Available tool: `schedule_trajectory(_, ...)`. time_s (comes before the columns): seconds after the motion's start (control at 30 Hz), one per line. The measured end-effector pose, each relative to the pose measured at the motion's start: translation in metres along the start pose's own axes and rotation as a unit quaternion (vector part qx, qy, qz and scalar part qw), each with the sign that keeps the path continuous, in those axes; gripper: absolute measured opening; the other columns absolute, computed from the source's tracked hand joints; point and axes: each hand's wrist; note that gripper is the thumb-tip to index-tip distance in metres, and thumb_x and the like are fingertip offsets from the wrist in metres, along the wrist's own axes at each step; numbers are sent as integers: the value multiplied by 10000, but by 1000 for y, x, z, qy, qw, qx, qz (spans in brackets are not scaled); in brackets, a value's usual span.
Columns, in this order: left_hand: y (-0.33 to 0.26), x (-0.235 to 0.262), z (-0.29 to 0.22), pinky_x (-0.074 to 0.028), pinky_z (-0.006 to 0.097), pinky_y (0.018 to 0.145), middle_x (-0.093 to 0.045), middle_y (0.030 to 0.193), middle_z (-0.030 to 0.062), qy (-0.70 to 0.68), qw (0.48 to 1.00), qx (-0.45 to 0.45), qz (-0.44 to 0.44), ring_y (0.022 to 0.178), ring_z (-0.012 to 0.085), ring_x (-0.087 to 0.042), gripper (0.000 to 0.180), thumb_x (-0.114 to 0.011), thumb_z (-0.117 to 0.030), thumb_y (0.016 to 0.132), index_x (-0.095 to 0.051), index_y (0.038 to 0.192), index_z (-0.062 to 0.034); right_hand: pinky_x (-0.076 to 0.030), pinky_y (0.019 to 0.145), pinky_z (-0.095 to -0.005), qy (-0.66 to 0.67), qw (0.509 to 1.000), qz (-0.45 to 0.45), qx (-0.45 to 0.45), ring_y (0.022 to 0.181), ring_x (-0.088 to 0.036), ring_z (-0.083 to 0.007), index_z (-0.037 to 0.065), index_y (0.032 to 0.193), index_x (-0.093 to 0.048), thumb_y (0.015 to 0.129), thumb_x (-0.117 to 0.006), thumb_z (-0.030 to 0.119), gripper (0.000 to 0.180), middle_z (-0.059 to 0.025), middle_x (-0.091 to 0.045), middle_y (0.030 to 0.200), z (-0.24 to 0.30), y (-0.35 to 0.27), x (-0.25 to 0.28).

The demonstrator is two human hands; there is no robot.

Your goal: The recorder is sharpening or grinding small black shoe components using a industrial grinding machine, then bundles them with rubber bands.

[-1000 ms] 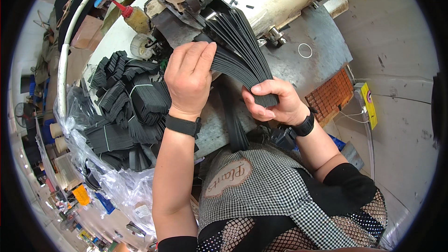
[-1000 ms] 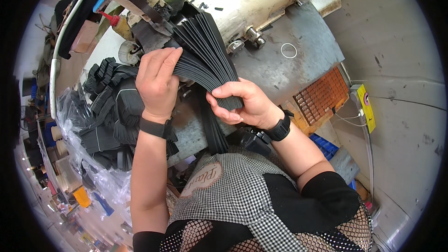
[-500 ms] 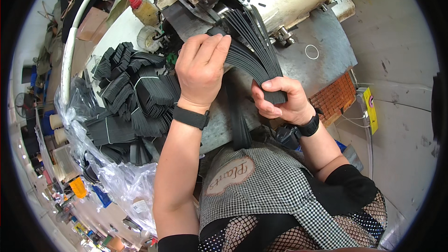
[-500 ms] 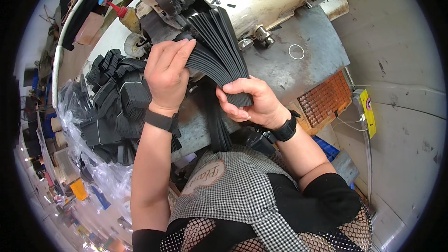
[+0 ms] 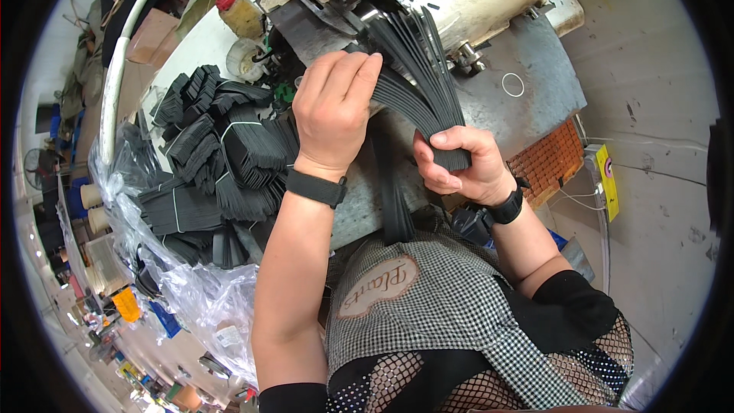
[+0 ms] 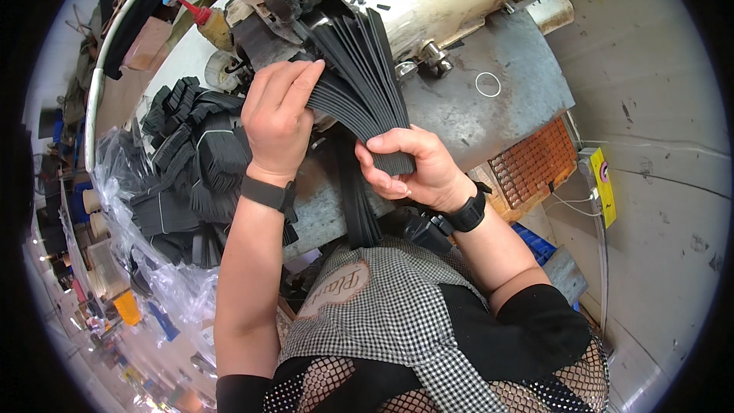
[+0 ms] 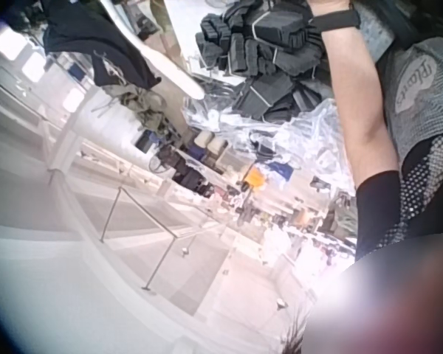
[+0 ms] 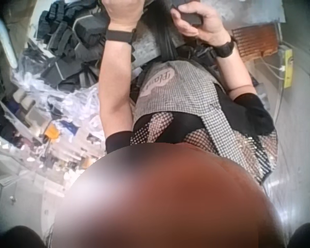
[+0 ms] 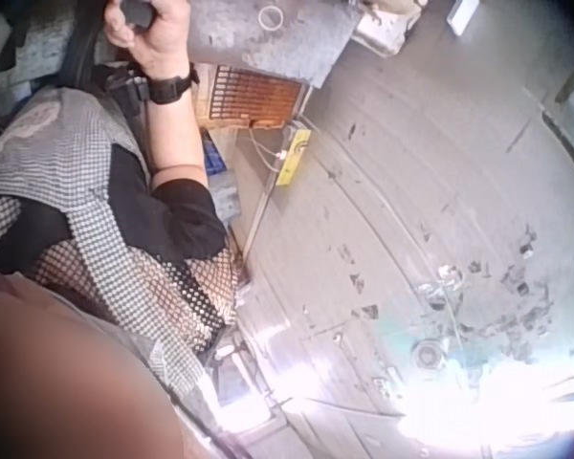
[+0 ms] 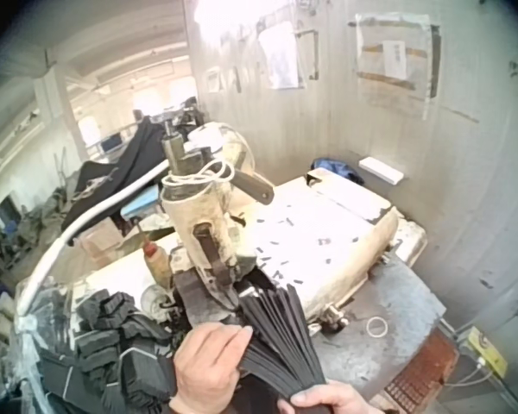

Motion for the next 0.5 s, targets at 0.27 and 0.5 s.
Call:
schedule_trajectory(0.27, 2, 2, -2, -512, 363, 781, -646, 919, 76, -2, 1000, -2, 9, 891, 274, -616, 430, -585, 112, 545, -682, 935, -43, -305, 383, -226, 5, 1000, 9, 5, 405, -415, -113, -40, 884, -573, 913, -469, 178, 244, -107, -538, 599, -2, -1, -2)
schedule_trajectory(0.5, -2, 6, -2, -507, 361, 800, -639, 920, 72, -25, 999, 42, 11, 908, 276, -606, 464, -573, 123, 543, -692, 961, -40, -304, 388, -226, 9, 1000, -1, -4, 416, -416, -115, -49, 888, -575, 911, -469, 178, 252, -103, -528, 595, -3, -5, 0)
Point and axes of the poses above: each hand's wrist, its own y-axis towards the middle knuckle, its own x-axis out of the back of the hand, z = x × y
